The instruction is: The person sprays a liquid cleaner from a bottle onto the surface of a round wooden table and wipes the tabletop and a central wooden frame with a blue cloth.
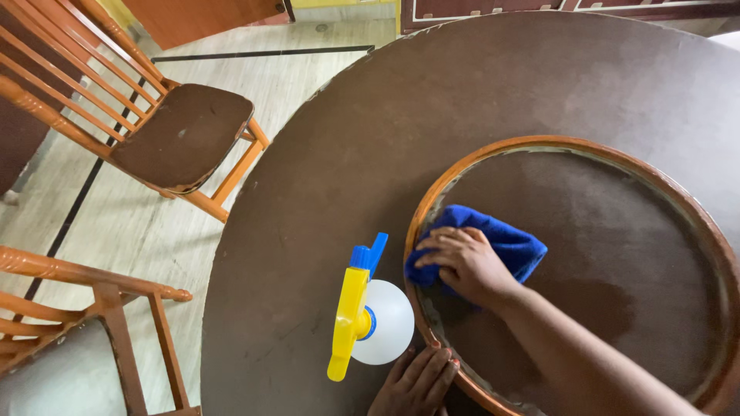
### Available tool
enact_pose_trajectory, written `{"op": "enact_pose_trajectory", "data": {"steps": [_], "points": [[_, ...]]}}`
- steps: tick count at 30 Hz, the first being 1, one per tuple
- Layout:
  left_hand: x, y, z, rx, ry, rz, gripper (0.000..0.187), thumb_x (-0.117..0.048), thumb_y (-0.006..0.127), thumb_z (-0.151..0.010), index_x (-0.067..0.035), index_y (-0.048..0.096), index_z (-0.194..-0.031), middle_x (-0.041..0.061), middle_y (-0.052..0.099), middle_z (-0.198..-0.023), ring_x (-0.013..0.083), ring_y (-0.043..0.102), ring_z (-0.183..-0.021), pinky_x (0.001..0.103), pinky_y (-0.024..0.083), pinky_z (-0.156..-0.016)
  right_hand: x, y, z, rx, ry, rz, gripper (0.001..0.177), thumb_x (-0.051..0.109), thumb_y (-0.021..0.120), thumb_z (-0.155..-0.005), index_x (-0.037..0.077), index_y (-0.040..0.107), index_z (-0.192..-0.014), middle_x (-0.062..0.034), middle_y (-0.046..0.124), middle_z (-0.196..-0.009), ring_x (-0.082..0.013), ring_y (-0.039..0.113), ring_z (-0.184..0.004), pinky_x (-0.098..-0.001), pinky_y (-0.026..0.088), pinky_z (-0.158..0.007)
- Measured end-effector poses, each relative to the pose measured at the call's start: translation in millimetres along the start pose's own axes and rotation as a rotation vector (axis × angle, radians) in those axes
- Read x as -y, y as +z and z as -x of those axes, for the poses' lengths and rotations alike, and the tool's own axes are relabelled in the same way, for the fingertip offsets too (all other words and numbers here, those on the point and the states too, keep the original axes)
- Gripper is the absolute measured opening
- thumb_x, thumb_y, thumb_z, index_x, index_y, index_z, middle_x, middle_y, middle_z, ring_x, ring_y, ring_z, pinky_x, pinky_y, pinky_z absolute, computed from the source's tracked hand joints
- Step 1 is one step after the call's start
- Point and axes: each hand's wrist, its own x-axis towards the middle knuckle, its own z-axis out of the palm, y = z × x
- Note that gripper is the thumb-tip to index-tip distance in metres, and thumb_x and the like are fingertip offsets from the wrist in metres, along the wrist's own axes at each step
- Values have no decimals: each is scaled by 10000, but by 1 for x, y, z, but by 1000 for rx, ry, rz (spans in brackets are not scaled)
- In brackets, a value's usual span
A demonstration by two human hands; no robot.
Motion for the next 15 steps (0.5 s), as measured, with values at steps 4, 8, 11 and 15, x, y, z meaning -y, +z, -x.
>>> {"op": "enact_pose_trajectory", "data": {"steps": [4, 8, 11, 15], "points": [[0, -2, -1, 28, -21, 1, 524, -338, 456, -1024, -78, 547, -1471, 142, 536, -1538, 304, 497, -1477, 553, 424, -1139, -35, -12, -22, -91, -41, 91, 497, 72, 635, -767, 263, 743, -1214, 2, 609, -1404, -254, 451, -1383, -527, 298, -1124], [0, -7, -2, 37, -25, 16, 532, -346, 452, -1032, -72, 546, -1478, 146, 538, -1532, 306, 496, -1479, 546, 415, -1152, -54, -18, -36, -204, 24, 151, 457, 91, 635, -814, 267, 738, -1223, -4, 611, -1406, -245, 467, -1390, -501, 326, -1116], [-3, -6, 0, 31, -34, 16, 547, -346, 449, -1005, -77, 553, -1470, 146, 534, -1538, 302, 497, -1469, 545, 410, -1151, -45, -12, -34, -258, 119, 174, 460, 74, 635, -808, 263, 741, -1214, 24, 627, -1400, -219, 492, -1384, -479, 330, -1131], [1, 1, 1, -24, -6, 1, 526, -379, 459, -1029, -96, 568, -1459, 131, 552, -1519, 288, 517, -1435, 539, 426, -1118, -19, -9, -19, -238, 174, 156, 427, 95, 660, -787, 255, 749, -1173, 46, 643, -1349, -199, 507, -1363, -455, 328, -1154]]}}
